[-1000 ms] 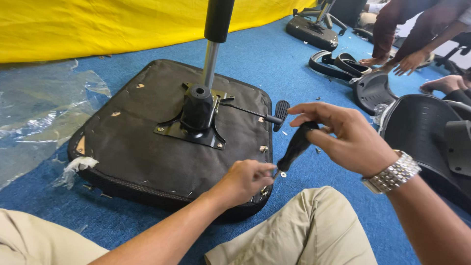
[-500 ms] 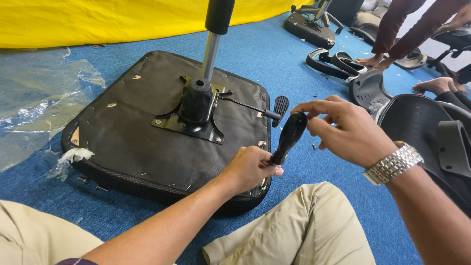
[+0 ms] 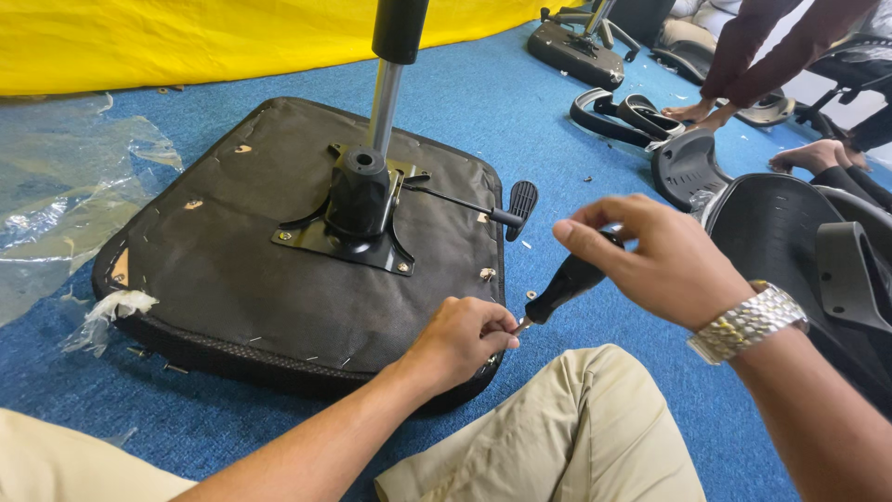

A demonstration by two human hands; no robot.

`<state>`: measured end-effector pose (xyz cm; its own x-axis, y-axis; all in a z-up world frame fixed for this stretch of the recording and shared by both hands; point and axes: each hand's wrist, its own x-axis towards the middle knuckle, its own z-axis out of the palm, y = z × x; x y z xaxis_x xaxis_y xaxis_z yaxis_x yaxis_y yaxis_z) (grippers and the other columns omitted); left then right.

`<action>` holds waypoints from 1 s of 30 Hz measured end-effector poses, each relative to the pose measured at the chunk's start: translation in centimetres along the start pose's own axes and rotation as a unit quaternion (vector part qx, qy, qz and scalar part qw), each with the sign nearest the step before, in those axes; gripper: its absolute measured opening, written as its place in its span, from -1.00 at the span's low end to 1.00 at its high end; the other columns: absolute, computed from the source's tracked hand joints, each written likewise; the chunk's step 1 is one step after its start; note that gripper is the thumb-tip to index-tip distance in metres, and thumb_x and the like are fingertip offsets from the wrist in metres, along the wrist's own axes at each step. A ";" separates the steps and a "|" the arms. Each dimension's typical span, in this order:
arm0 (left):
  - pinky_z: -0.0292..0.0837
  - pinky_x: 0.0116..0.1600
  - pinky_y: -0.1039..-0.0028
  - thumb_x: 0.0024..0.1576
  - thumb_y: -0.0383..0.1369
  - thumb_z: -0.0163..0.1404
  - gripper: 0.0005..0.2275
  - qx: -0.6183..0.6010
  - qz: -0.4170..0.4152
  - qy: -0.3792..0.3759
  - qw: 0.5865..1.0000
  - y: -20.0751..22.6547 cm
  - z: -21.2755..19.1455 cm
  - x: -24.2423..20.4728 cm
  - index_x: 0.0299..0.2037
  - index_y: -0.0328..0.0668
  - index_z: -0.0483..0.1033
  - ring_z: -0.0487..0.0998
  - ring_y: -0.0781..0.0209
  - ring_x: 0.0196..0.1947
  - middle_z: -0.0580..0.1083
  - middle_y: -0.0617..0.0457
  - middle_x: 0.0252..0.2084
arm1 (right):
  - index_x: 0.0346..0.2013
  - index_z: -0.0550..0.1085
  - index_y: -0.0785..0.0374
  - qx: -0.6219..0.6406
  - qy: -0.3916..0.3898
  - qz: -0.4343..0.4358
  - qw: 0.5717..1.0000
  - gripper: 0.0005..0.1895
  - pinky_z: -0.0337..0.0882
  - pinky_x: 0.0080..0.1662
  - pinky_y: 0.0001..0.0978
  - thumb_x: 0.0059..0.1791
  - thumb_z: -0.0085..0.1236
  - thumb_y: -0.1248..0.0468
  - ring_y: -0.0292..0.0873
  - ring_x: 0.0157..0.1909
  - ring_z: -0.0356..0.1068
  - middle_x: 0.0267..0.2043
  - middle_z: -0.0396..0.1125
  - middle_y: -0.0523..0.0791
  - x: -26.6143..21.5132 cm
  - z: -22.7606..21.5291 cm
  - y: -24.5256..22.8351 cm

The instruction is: The person uses a screwdriver to tighten screws on the underside of an office chair seat, securing the central metal mounting plate. They work on multiple screws around the base while sitting on the floor.

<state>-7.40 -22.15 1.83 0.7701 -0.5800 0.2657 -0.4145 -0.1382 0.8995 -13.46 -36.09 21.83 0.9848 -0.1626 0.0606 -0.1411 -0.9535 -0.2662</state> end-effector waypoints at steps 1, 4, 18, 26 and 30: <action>0.52 -0.22 0.41 0.04 -0.36 0.22 -0.82 0.017 -0.005 0.007 1.000 0.2 0.1 -0.2 -0.19 -0.23 0.67 0.70 0.16 -0.38 0.63 -0.10 -0.36 | 0.07 0.54 0.15 -0.073 -0.044 0.086 0.993 -0.52 0.53 -0.15 -0.32 0.06 0.01 -0.10 -0.12 -0.15 0.61 -0.28 0.54 0.01 0.2 0.0 -0.1; 0.53 -0.21 0.40 0.03 -0.36 0.21 -0.82 0.011 -0.008 0.023 1.000 0.8 0.1 -0.5 -0.20 -0.23 0.66 0.70 0.15 -0.36 0.63 -0.08 -0.35 | 0.09 0.56 0.13 -0.131 -0.090 0.134 0.978 -0.54 0.56 -0.19 -0.29 0.12 -0.01 -0.09 -0.04 -0.22 0.63 -0.31 0.55 0.08 0.6 0.1 0.1; 0.53 -0.17 0.37 -0.03 -0.34 0.27 -0.78 0.012 -0.020 0.053 0.998 0.4 0.6 -0.2 -0.25 -0.30 0.65 0.64 0.14 -0.31 0.60 -0.10 -0.27 | 0.00 0.46 0.15 -0.010 -0.056 -0.012 0.998 -0.59 0.57 -0.20 -0.28 -0.08 0.27 0.10 -0.17 -0.28 0.61 -0.26 0.54 -0.07 0.7 0.7 1.1; 0.54 -0.22 0.39 -0.03 -0.35 0.28 -0.80 0.005 -0.071 0.026 0.997 0.9 0.3 0.2 -0.34 -0.36 0.66 0.67 0.20 -0.39 0.62 -0.02 -0.42 | -0.22 0.58 0.20 0.030 -0.027 -0.001 0.999 -0.64 0.51 -0.30 -0.40 -0.08 0.26 -0.02 -0.28 -0.42 0.55 -0.41 0.54 -0.12 0.8 0.7 1.1; 0.52 -0.22 0.39 -0.01 -0.37 0.27 -0.79 0.019 -0.039 0.022 0.999 1.2 0.0 -0.1 -0.27 -0.35 0.64 0.64 0.19 -0.37 0.60 -0.04 -0.40 | -0.16 0.58 0.17 0.044 -0.042 -0.034 0.998 -0.66 0.49 -0.35 -0.40 -0.11 0.23 0.04 -0.31 -0.46 0.51 -0.45 0.53 -0.14 0.8 1.0 1.1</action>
<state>-7.98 -22.32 2.89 0.8210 -0.5302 0.2119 -0.3704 -0.2120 0.9044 -12.70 -37.05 20.61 0.9974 -0.0723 0.0026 -0.0669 -0.9353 -0.3476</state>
